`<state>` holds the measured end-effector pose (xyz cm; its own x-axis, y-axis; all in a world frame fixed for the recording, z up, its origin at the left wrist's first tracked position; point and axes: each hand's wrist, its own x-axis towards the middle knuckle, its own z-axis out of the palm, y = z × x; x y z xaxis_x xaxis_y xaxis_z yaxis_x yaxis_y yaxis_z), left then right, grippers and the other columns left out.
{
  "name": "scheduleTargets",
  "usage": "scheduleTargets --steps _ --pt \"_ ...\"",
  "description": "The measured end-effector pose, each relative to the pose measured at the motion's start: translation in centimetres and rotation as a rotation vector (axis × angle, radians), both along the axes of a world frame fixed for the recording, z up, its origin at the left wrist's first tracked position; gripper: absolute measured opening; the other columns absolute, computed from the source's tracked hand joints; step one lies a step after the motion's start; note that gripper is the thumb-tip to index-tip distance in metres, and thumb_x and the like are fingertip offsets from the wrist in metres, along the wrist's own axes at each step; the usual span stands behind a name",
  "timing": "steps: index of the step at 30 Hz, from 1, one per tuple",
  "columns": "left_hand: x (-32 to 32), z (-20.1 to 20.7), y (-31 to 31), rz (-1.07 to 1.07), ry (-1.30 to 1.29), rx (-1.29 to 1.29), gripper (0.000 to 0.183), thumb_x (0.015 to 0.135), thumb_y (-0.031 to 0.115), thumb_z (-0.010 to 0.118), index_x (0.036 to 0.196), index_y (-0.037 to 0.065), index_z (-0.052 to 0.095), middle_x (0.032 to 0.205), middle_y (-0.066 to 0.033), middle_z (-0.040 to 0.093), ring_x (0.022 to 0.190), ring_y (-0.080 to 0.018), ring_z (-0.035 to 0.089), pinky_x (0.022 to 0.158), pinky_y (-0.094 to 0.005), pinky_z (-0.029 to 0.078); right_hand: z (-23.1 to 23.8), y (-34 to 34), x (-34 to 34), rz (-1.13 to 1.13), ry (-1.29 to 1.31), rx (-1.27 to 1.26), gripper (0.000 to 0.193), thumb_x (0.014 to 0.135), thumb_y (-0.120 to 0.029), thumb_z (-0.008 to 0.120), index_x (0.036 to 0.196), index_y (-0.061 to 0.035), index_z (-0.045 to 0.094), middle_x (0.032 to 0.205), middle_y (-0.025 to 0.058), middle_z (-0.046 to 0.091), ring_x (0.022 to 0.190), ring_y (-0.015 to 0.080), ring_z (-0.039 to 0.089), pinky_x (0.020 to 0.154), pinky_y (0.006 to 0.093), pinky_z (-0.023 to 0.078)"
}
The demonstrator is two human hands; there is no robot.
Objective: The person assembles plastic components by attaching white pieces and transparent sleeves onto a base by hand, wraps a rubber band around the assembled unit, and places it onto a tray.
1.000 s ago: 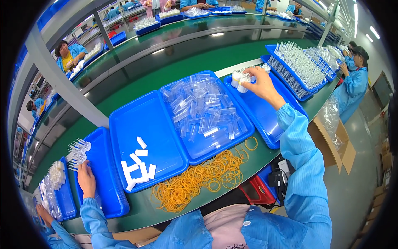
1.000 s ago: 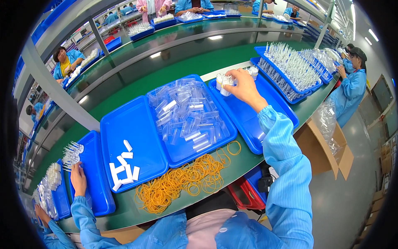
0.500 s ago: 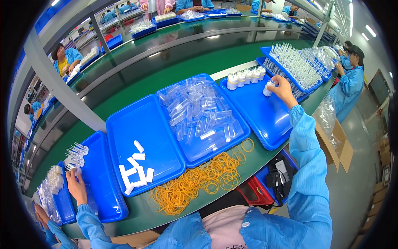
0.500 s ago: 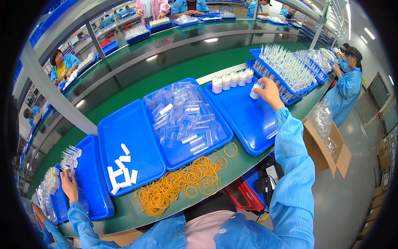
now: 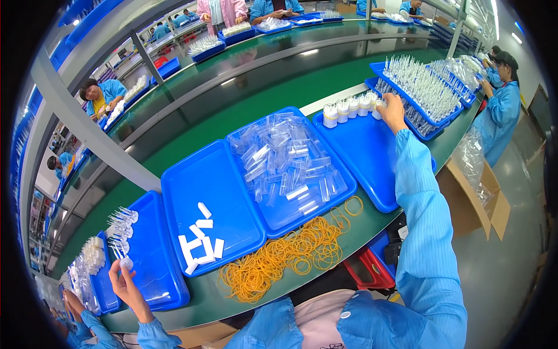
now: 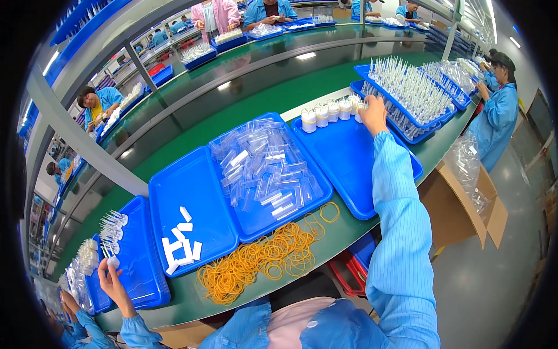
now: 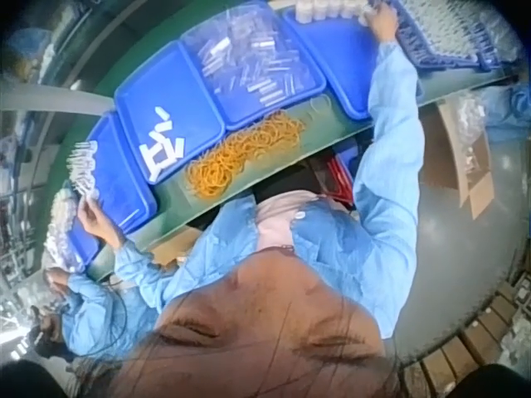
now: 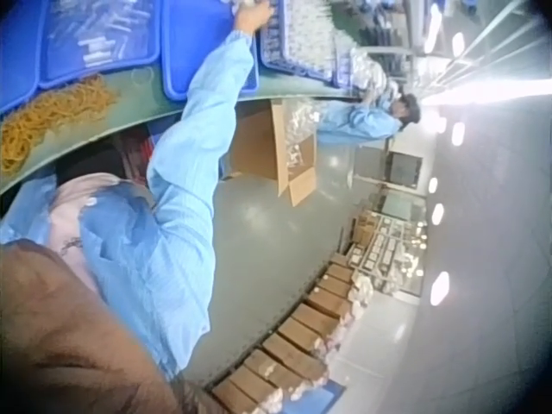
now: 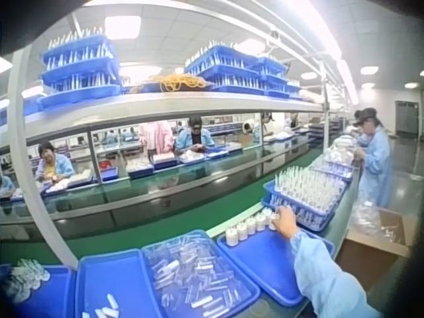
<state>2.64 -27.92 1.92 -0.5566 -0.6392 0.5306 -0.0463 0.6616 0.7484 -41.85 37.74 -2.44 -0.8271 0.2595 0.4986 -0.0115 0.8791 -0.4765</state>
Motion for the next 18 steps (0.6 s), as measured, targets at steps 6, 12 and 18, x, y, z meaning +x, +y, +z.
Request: scheduleTargets --steps 6,12,18 --pt "0.5 1.5 5.5 -0.01 0.025 0.095 0.023 0.095 0.018 0.053 0.111 0.002 0.056 0.103 -0.0071 0.061 0.09 -0.0133 0.059 0.068 -0.0237 0.048 1.4 -1.1 1.6 0.006 0.146 -0.005 0.035 0.072 -0.017 0.067 0.105 -0.0089 0.059 0.105 0.0148 0.056 0.101 0.0349 0.056 0.084 0.0437 0.046" --pt "0.6 0.3 8.6 -0.033 0.07 0.207 0.026 0.094 0.021 0.055 0.112 0.002 0.056 0.1 -0.0077 0.06 0.087 -0.0121 0.058 0.067 -0.0232 0.048 1.0 -2.6 2.5 0.294 -0.223 0.096 0.018 0.077 -0.013 0.057 0.092 -0.0108 0.067 0.085 0.0105 0.067 0.082 0.0315 0.064 0.074 0.0424 0.05" --pt "0.2 -1.2 9.5 -0.001 0.109 0.322 0.023 0.093 0.02 0.057 0.11 0.004 0.057 0.099 -0.0069 0.06 0.086 -0.0125 0.059 0.067 -0.0228 0.049 -0.2 -3.8 1.5 0.265 -0.131 0.19 0.028 0.076 -0.012 0.059 0.103 -0.0103 0.066 0.103 0.0132 0.066 0.1 0.0315 0.061 0.088 0.0396 0.047"
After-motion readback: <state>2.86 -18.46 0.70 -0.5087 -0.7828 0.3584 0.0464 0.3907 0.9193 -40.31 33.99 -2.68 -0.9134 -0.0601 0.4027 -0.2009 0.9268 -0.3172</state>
